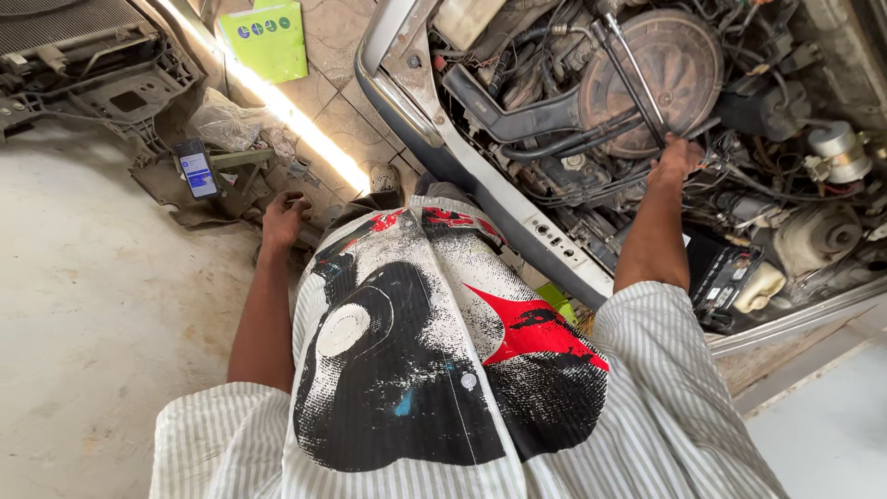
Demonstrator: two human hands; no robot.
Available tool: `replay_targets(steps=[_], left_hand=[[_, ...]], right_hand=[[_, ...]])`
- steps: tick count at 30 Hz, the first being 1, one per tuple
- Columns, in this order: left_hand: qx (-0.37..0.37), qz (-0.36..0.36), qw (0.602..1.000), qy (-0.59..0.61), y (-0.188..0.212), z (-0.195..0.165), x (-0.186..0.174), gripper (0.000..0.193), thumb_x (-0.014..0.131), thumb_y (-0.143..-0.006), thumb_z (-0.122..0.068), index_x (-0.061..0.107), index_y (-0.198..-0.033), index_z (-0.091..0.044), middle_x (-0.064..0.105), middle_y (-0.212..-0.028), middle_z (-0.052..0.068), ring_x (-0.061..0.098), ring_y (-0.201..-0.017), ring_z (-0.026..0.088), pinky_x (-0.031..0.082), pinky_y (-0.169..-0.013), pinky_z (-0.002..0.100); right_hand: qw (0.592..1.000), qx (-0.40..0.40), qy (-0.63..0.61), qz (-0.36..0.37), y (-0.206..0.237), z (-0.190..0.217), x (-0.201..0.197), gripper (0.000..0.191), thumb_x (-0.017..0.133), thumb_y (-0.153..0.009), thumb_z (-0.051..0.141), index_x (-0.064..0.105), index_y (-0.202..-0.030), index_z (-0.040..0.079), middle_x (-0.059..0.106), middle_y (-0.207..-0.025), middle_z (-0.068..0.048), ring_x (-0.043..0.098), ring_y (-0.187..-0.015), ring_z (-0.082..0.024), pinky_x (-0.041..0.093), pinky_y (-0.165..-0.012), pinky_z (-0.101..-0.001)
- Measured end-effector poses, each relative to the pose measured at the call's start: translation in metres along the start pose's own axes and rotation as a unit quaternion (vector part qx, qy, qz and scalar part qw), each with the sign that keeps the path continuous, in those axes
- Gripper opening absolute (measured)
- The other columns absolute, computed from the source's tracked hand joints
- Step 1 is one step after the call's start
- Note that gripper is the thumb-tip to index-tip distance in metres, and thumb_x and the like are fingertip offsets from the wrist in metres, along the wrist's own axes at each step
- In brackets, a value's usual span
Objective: The person uses a wrench to tighten bolts on the front bumper of a car with the hood open. They work on both sides of the bumper, adjusting their position and using the tool to secure the bumper to the vehicle frame.
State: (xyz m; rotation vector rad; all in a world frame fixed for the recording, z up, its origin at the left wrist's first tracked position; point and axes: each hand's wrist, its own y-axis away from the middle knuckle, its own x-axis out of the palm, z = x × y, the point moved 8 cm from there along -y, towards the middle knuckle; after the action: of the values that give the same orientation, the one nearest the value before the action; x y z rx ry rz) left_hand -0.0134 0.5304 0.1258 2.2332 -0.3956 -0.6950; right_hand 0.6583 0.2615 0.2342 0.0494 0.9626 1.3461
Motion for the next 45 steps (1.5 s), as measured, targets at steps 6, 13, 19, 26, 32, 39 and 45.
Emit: replay_targets(steps=[6,13,19,26,32,39,45], left_hand=[[0.013,0.013,0.999,-0.033,0.001,-0.006,0.007,0.036,0.064,-0.097,-0.021,0.067,-0.126,0.000,0.077,-0.107,0.012,0.076,-0.089,0.021,0.057,-0.079,0.031],[0.028,0.037,0.998,-0.050,0.000,-0.002,0.013,0.034,0.065,-0.098,-0.020,0.068,-0.125,0.000,0.077,-0.104,0.012,0.076,-0.087,0.020,0.056,-0.077,0.031],[0.042,0.093,0.994,-0.045,-0.002,0.004,0.026,0.032,0.061,-0.097,-0.016,0.067,-0.125,0.000,0.076,-0.101,0.013,0.072,-0.078,0.019,0.056,-0.067,0.032],[0.087,0.211,0.951,-0.209,-0.011,-0.002,0.064,0.034,0.065,-0.096,-0.019,0.066,-0.125,-0.002,0.076,-0.102,0.014,0.073,-0.080,0.020,0.058,-0.071,0.034],[0.258,0.240,0.835,-0.423,-0.002,-0.025,0.119,0.034,0.072,-0.095,-0.030,0.071,-0.121,-0.008,0.077,-0.101,0.020,0.073,-0.092,0.031,0.057,-0.079,0.042],[0.280,0.279,0.836,-0.380,0.049,-0.041,0.184,0.032,0.067,-0.097,-0.026,0.068,-0.124,-0.007,0.078,-0.100,0.017,0.076,-0.084,0.027,0.058,-0.077,0.039],[0.256,0.272,0.876,-0.304,0.109,-0.022,0.237,0.029,0.067,-0.095,-0.015,0.068,-0.123,-0.007,0.078,-0.100,0.014,0.075,-0.078,0.021,0.057,-0.072,0.034]], right_hand=[[0.982,-0.122,0.130,-0.068,-0.005,-0.009,-0.013,0.073,0.058,-0.095,0.029,0.022,-0.154,0.003,0.053,-0.143,-0.017,0.060,-0.122,-0.031,0.050,-0.100,-0.0431],[0.927,-0.188,0.322,-0.046,0.063,-0.104,0.000,0.077,0.067,-0.080,0.009,0.032,-0.144,-0.015,0.051,-0.135,-0.031,0.057,-0.122,-0.040,0.046,-0.105,-0.0431],[0.850,-0.150,0.384,0.328,0.189,-0.245,0.026,0.053,0.060,-0.092,0.008,0.052,-0.144,0.006,0.067,-0.131,-0.019,0.073,-0.100,-0.034,0.060,-0.084,-0.0476],[0.921,-0.078,0.257,0.281,0.220,-0.351,-0.061,0.042,0.065,-0.091,0.015,0.059,-0.132,0.008,0.072,-0.118,-0.015,0.074,-0.091,-0.027,0.060,-0.076,-0.0422],[0.974,-0.021,0.172,0.146,0.224,-0.437,-0.160,0.033,0.069,-0.091,0.020,0.065,-0.121,0.010,0.076,-0.106,-0.012,0.074,-0.083,-0.022,0.060,-0.070,-0.0376],[0.978,0.093,0.108,0.154,0.231,-0.514,-0.209,0.030,0.067,-0.097,0.022,0.069,-0.121,0.004,0.078,-0.096,-0.012,0.072,-0.076,-0.015,0.056,-0.063,-0.0332],[0.979,0.102,0.028,0.177,0.176,-0.527,-0.254,0.037,0.069,-0.096,0.020,0.062,-0.128,0.005,0.075,-0.098,-0.016,0.071,-0.074,-0.017,0.054,-0.059,-0.0335]])
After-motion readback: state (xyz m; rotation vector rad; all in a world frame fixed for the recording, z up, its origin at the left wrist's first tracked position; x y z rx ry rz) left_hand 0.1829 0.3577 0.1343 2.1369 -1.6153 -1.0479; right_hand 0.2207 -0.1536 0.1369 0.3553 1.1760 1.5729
